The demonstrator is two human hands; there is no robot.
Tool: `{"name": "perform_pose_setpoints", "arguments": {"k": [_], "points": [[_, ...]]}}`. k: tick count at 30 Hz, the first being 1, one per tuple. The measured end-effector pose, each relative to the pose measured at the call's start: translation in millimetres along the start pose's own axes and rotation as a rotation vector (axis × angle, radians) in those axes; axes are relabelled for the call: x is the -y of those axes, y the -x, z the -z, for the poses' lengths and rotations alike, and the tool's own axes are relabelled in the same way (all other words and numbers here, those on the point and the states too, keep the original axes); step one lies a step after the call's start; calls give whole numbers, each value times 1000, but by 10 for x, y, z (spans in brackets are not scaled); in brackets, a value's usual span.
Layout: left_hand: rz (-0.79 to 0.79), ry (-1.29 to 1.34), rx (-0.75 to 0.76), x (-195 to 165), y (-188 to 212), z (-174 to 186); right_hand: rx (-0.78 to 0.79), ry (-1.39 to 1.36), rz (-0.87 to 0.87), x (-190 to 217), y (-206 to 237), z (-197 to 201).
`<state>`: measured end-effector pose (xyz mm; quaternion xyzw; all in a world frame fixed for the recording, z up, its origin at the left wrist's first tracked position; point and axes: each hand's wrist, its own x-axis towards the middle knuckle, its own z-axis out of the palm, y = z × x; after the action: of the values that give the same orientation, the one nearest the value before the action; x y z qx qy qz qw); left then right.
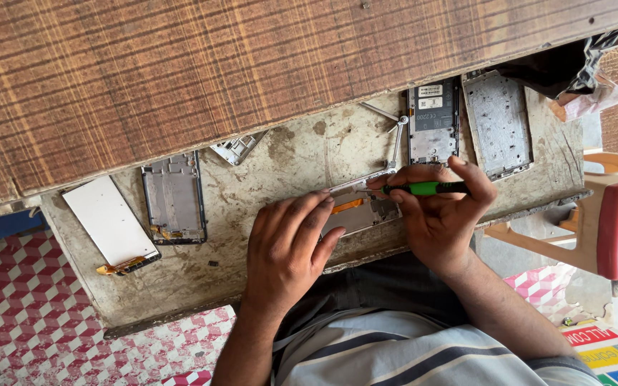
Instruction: The person uses a green-handled screwdriver to work on the internal components of a disassembled mobile phone chassis. They repeatedly pry and adjust small parts within the frame while other phone components lie on the workbench.
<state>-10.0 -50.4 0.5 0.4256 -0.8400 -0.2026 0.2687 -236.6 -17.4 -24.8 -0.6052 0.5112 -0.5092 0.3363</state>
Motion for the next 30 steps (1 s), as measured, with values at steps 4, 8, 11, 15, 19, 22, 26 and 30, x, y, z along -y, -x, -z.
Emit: {"name": "perform_pose_setpoints", "arguments": {"k": [4,8,11,15,19,22,26,30], "points": [[-4,-1,-4,-4,-5,8,-63,-102,-76,-21,30,17],[-4,-1,-6,-10,14,6,-77,-152,-111,-29,42,30],[-23,-31,-27,0,41,-28,-64,-99,-71,-39,47,31],[-77,-112,-106,14,-3,-140,-117,-27,-44,-44,56,31],[-101,-143,-58,-46,-114,-190,-186,-151,-53,1,85,22],[-111,-185,27,-85,-236,-198,-209,-154,-49,15,75,21],[-91,-172,57,-127,-339,-199,-197,-156,-39,10,62,44],[-57,-139,1,-165,-373,-204,-201,-173,-45,12,69,59]]}}
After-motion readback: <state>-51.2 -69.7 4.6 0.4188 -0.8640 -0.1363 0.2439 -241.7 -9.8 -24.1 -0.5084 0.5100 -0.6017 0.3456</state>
